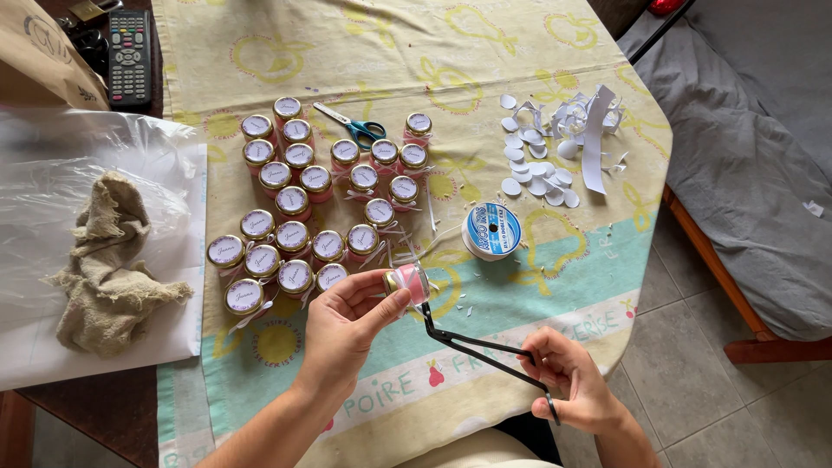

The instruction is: Tying decorative strings around the necks of small jars and trimming the excess with scissors

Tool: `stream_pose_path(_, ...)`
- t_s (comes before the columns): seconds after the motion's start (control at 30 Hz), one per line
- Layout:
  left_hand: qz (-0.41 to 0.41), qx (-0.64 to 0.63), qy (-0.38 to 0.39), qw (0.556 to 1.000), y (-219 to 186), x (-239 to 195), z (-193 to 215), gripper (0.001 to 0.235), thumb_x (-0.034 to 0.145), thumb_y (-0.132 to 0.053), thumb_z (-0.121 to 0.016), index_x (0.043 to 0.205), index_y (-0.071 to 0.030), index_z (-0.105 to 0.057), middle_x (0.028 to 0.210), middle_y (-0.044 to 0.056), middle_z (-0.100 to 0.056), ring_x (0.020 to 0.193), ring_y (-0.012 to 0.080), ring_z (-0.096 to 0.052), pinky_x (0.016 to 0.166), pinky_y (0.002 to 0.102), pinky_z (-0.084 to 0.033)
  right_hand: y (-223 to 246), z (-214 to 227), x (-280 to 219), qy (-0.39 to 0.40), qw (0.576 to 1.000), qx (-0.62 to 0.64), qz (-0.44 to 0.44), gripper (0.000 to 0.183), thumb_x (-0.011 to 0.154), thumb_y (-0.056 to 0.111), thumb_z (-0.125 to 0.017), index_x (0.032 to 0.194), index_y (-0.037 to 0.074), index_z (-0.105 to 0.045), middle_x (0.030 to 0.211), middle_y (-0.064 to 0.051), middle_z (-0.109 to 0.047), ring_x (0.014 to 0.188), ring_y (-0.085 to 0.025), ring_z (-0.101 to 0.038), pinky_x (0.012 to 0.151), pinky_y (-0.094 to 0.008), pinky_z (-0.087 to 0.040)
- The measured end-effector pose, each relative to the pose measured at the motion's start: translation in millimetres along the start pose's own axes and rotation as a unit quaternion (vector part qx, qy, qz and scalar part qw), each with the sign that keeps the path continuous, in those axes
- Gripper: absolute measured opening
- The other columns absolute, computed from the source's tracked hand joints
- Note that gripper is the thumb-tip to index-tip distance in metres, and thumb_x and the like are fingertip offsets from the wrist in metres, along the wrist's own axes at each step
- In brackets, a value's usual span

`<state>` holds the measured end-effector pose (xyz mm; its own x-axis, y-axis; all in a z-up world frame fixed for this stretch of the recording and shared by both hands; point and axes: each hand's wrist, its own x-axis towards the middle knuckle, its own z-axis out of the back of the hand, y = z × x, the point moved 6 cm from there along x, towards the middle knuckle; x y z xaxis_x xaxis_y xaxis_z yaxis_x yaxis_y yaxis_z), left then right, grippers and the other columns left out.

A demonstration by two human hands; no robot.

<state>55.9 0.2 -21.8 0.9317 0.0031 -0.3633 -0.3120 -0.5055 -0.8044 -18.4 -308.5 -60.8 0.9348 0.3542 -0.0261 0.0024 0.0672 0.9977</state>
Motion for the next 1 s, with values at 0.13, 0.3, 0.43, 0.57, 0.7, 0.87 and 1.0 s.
stream_pose_path(0.13,-0.004,-0.001,0.0,1.0,0,0,0,0.037,0.072,0.001,-0.085,0.106,0.007,-0.076,0.096,0.019,-0.081,0.086,0.0224,-0.074,0.077,0.033,-0.063,0,0,1,0.0,1.0,-0.013,-0.002,0.061,0.075,0.04,-0.092,0.109,0.0,-0.061,0.098,-0.007,-0.056,0.087,-0.015,-0.059,0.079,-0.024,-0.053)
stream_pose_path(0.3,-0.006,0.009,-0.004,1.0,-2,-2,-1,0.037,0.071,0.002,-0.085,0.107,0.007,-0.076,0.096,0.018,-0.081,0.085,0.0219,-0.075,0.077,0.032,-0.063,-3,-1,1,0.002,1.0,-0.006,0.008,0.061,0.076,0.042,-0.092,0.108,0.0,-0.062,0.095,-0.007,-0.055,0.084,-0.014,-0.056,0.077,-0.022,-0.051)
stream_pose_path(0.43,-0.011,0.01,-0.002,1.0,-1,-1,-1,0.036,0.071,0.002,-0.085,0.106,0.007,-0.076,0.096,0.018,-0.081,0.085,0.0218,-0.075,0.078,0.031,-0.063,-7,1,-1,0.0,1.0,0.0,-0.001,0.06,0.075,0.04,-0.093,0.108,-0.001,-0.062,0.096,-0.007,-0.056,0.087,-0.014,-0.058,0.08,-0.022,-0.053)
stream_pose_path(0.57,-0.01,0.017,-0.003,1.0,-2,-1,-1,0.036,0.072,0.002,-0.085,0.106,0.007,-0.076,0.096,0.018,-0.081,0.085,0.0221,-0.075,0.077,0.031,-0.063,-17,6,-5,-0.011,1.0,0.012,-0.024,0.057,0.073,0.032,-0.095,0.108,-0.001,-0.063,0.098,-0.007,-0.059,0.094,-0.013,-0.064,0.087,-0.024,-0.055)
stream_pose_path(0.7,-0.011,0.021,-0.002,1.0,-2,-1,-1,0.037,0.071,0.002,-0.086,0.107,0.006,-0.076,0.097,0.018,-0.082,0.086,0.0221,-0.076,0.077,0.031,-0.063,-28,9,-9,-0.018,0.999,0.017,-0.046,0.052,0.073,0.021,-0.095,0.108,-0.001,-0.063,0.096,-0.007,-0.063,0.09,-0.011,-0.064,0.077,-0.024,-0.057)
stream_pose_path(0.87,-0.015,0.014,0.001,1.0,-2,0,-1,0.036,0.071,0.002,-0.085,0.106,0.006,-0.076,0.097,0.019,-0.082,0.086,0.0221,-0.076,0.078,0.031,-0.063,-30,7,-7,-0.017,0.998,0.056,-0.021,0.041,0.075,0.008,-0.092,0.104,-0.003,-0.064,0.089,-0.008,-0.061,0.072,-0.012,-0.058,0.065,-0.022,-0.05)
stream_pose_path(1.0,-0.012,0.014,0.002,1.0,-1,0,-1,0.036,0.072,0.003,-0.085,0.107,0.007,-0.076,0.097,0.018,-0.081,0.086,0.0217,-0.075,0.079,0.031,-0.063,-14,0,-2,-0.017,1.0,0.022,0.007,0.03,0.079,0.01,-0.09,0.092,-0.001,-0.065,0.071,-0.006,-0.064,0.06,-0.008,-0.054,0.05,-0.022,-0.041)
